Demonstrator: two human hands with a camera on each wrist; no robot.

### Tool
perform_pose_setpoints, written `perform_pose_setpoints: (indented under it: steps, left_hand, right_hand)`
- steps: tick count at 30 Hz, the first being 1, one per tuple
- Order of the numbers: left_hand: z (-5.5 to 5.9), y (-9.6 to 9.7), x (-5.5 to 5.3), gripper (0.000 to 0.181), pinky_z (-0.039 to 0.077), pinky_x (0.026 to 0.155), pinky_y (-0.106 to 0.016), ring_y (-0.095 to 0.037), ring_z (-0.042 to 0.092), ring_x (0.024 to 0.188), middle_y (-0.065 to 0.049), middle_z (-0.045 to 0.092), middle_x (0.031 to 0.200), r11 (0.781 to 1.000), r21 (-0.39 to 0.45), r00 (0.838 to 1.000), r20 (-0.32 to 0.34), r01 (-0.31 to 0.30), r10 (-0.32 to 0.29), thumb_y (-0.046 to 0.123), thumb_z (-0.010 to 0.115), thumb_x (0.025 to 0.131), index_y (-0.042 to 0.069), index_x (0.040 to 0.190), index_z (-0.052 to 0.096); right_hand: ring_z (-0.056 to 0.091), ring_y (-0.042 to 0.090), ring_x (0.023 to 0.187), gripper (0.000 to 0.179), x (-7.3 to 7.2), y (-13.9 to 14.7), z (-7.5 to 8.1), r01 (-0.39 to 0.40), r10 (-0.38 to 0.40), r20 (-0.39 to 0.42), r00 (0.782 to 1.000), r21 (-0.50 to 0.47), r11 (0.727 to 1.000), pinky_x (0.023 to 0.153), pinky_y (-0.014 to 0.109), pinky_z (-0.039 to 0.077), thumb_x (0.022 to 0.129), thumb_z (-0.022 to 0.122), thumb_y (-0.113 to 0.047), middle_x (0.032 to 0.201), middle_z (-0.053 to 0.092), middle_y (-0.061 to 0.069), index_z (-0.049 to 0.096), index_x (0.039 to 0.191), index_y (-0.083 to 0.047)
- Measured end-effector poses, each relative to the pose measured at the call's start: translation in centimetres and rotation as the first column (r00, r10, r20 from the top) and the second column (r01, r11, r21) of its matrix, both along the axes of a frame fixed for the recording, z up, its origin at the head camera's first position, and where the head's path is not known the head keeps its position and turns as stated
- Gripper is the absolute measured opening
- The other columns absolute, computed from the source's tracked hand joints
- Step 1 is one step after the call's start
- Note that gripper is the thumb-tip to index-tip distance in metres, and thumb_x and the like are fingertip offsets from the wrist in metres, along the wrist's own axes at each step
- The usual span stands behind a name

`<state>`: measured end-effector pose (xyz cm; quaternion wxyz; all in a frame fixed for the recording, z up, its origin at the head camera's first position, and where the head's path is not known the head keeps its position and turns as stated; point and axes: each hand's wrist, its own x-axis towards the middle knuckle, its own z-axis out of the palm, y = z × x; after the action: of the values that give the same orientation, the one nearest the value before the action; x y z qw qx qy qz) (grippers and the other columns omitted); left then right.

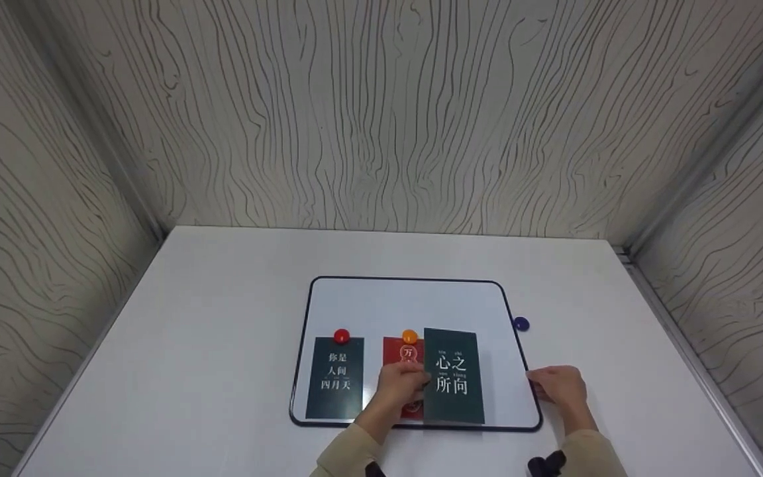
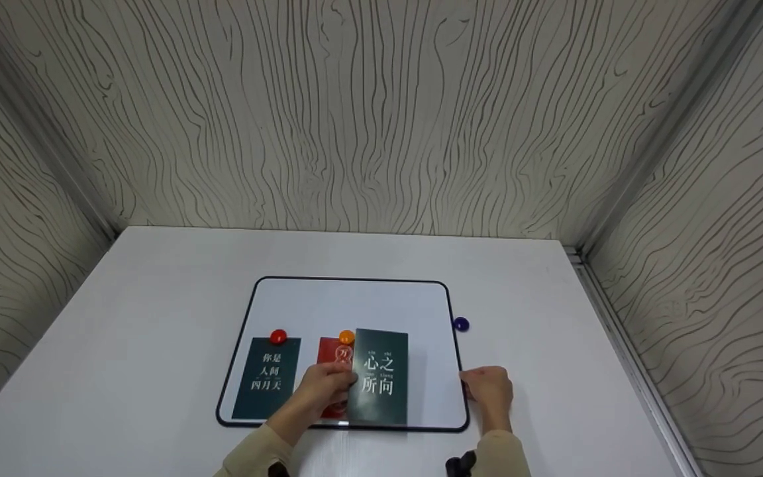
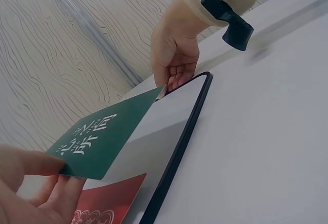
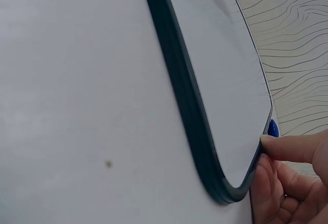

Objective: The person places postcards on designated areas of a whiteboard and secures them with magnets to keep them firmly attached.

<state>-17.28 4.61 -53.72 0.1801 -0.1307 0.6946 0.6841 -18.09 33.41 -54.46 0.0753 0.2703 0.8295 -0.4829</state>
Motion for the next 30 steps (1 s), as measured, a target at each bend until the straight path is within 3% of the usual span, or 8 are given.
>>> perform_pose_setpoints:
  steps: [6,12,24,30]
  left_hand:
    - [0.0,1.1,0.1,0.018,0.061,0.082,-0.034,-0.013,0.068,0.082,-0.01,0.07,0.103,1.0,0.016,1.0,-0.025,-0.005,0.006,0.012,0.067,0.088,0.002,0.103,0.069]
    - [-0.1,1.7,0.4,0.021,0.06,0.085,-0.037,-0.014,0.067,0.086,-0.009,0.069,0.106,1.0,0.001,1.0,-0.002,-0.01,0.01,0.015,0.068,0.087,0.005,0.106,0.069]
    - [-0.1,3.4,0.2,0.021,0.06,0.08,-0.031,-0.014,0.064,0.085,-0.009,0.068,0.106,1.0,-0.001,0.999,0.028,-0.027,0.027,0.011,0.068,0.086,0.004,0.106,0.067]
    - [-0.5,4.3,0.2,0.021,0.059,0.078,-0.031,-0.014,0.064,0.084,-0.007,0.069,0.102,0.998,-0.043,0.998,0.054,-0.039,0.041,0.015,0.07,0.085,0.007,0.104,0.067]
  right_hand:
    - [0.059,0.008,0.066,0.035,0.1,0.0,0.0,0.002,-0.003,-0.006,1.0,-0.012,1.0,0.06,0.018,0.052,0.086,0.063,-0.012,0.071,0.066,0.0,0.062,0.108,0.015]
    - [0.059,0.01,0.068,0.033,0.1,-0.2,0.1,0.008,-0.008,0.001,1.0,-0.009,1.0,0.059,0.017,0.05,0.086,0.062,-0.012,0.073,0.065,0.002,0.063,0.107,0.013]
    - [0.06,0.013,0.072,0.036,0.1,-0.1,0.3,0.002,-0.002,0.019,1.0,-0.01,1.0,0.062,0.02,0.051,0.088,0.061,-0.014,0.078,0.065,0.005,0.059,0.112,0.013]
    - [0.059,0.014,0.072,0.036,0.2,-0.2,0.3,-0.003,0.003,0.023,1.0,-0.006,1.0,0.063,0.02,0.051,0.088,0.06,-0.014,0.078,0.065,0.005,0.059,0.112,0.013]
